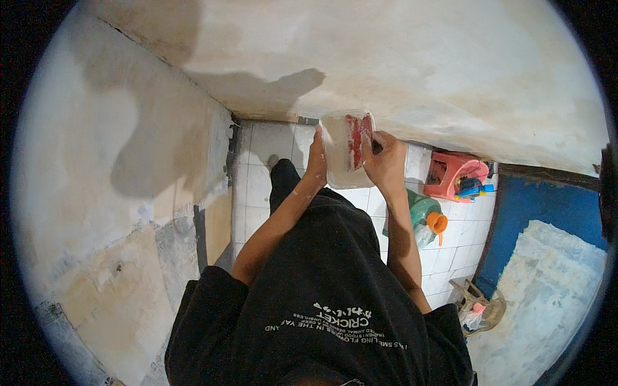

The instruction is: The person applies a white plaster mixture from a container onto a wall using a putty knife, smoothing it over various patches of the surface.

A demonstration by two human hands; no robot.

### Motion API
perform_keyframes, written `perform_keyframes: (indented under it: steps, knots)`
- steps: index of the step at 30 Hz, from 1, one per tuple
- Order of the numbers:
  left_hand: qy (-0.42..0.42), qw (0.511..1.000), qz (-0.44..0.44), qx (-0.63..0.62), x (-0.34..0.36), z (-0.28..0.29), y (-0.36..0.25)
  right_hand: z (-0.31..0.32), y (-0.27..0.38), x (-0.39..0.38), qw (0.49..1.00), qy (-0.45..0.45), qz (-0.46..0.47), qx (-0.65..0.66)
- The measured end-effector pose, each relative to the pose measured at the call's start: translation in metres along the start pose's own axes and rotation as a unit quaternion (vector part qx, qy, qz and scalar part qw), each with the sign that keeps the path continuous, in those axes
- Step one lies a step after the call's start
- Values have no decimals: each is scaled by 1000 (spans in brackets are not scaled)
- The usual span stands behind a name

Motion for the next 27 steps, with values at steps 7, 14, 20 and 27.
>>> perform_keyframes:
  steps: [7,14,20,27]
  knots:
    - [-4,997,-16,73,5,7,-3,-11,-19,1,999,26,31,-24]
    - [23,999,32,-13,18,13,20,-23,-36,-1,997,37,-39,51]
    - [30,999,22,-33,22,19,20,-23,-26,-4,997,60,-24,43]
    - [6,999,2,48,18,15,1,4,-6,2,999,41,26,4]
Point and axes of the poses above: each hand's wrist, its own x-axis towards the middle knuckle, its own z-axis out of the back of the hand, y = z × x, the point moved 10 cm from there along x, towards the middle knuckle, and after that the axes turned 10 degrees about x, right-handed, at the moved point
